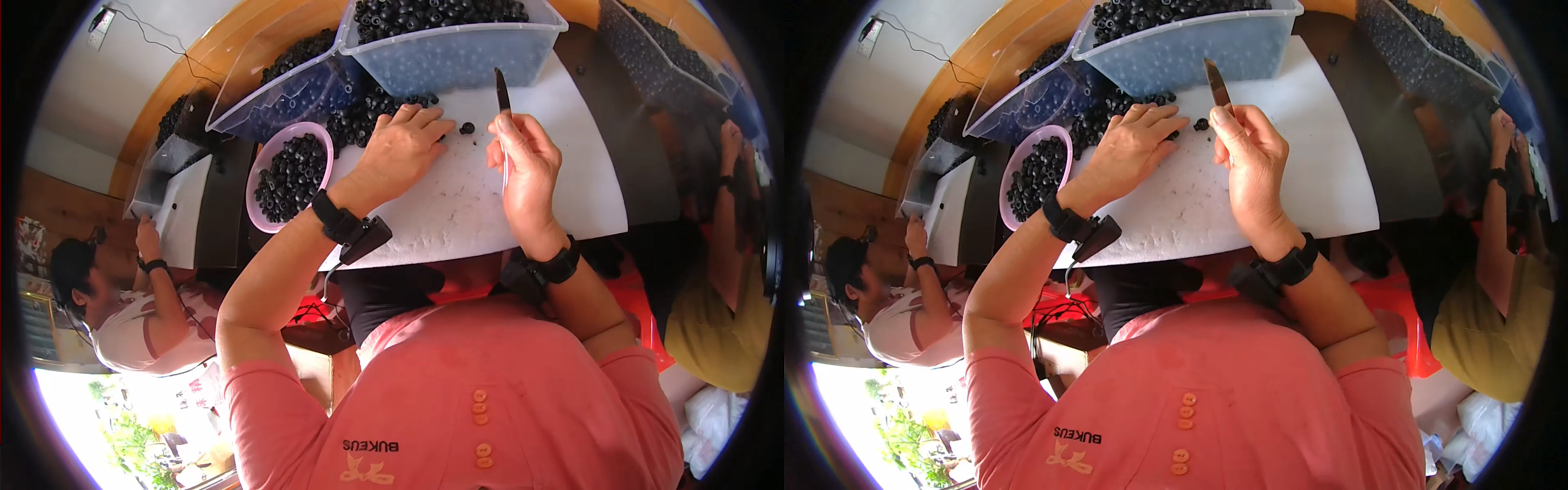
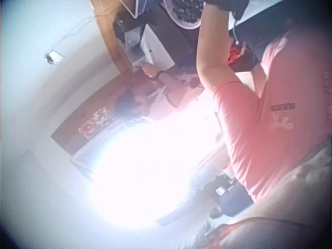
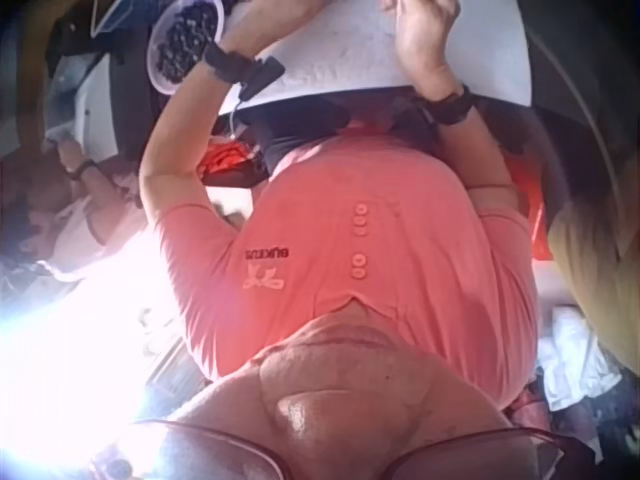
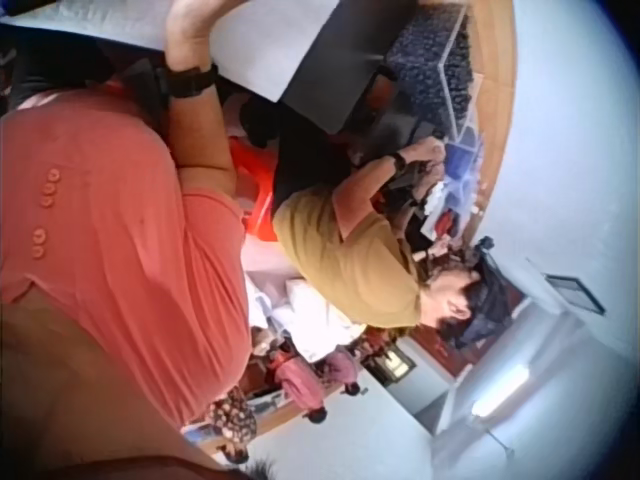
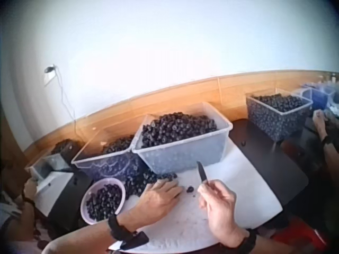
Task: Using a small utility knife to trim excess material from black rubber grommets at a workspace.
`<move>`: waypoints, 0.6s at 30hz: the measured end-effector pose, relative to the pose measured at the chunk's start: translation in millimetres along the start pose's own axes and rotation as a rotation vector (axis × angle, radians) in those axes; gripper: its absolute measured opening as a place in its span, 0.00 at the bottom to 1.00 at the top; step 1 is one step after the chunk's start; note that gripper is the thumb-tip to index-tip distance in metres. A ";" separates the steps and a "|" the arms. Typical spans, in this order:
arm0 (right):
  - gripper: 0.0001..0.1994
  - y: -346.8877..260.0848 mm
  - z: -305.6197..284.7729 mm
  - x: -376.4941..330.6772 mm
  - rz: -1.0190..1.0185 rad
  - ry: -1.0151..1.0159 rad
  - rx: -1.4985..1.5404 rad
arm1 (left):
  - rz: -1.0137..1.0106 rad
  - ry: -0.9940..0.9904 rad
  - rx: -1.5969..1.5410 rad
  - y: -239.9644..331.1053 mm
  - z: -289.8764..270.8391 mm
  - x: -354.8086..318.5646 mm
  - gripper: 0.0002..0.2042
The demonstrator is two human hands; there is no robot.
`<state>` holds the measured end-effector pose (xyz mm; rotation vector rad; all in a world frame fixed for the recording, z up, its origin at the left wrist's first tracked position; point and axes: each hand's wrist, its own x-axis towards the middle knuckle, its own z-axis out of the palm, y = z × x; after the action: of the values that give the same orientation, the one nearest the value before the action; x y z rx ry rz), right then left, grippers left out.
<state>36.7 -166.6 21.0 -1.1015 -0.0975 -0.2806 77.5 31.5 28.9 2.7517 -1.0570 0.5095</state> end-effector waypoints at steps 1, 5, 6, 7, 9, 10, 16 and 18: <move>0.12 1.1 -0.7 1.6 -0.012 -0.003 -0.003 | 0.014 0.018 -0.027 1.2 -1.4 3.5 0.21; 0.12 2.2 0.3 1.7 -0.013 0.007 0.007 | 0.107 0.050 -0.063 12.7 -5.5 30.8 0.21; 0.12 1.5 -0.2 2.3 -0.010 0.000 -0.004 | 0.137 0.048 -0.053 14.4 -4.7 37.0 0.21; 0.12 1.8 -0.2 2.9 -0.006 -0.005 -0.010 | 0.155 -0.008 -0.021 14.5 -0.5 39.6 0.19; 0.11 2.6 -0.3 2.1 -0.005 -0.022 0.005 | 0.188 -0.120 0.043 13.1 9.4 40.2 0.15; 0.11 3.7 -2.2 1.7 -0.004 -0.018 0.014 | 0.202 -0.090 0.032 13.8 10.0 37.6 0.14; 0.11 -0.5 2.8 -0.7 -0.010 -0.013 0.016 | 0.167 -0.074 0.059 12.6 -12.9 -5.6 0.21; 0.12 -2.1 2.6 -0.7 0.002 -0.010 0.012 | 0.104 -0.078 0.009 7.4 -18.3 -0.6 0.22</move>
<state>35.7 -165.0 23.8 -1.0912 -0.1066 -0.2728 67.3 31.2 45.8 2.7556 -1.2244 0.4247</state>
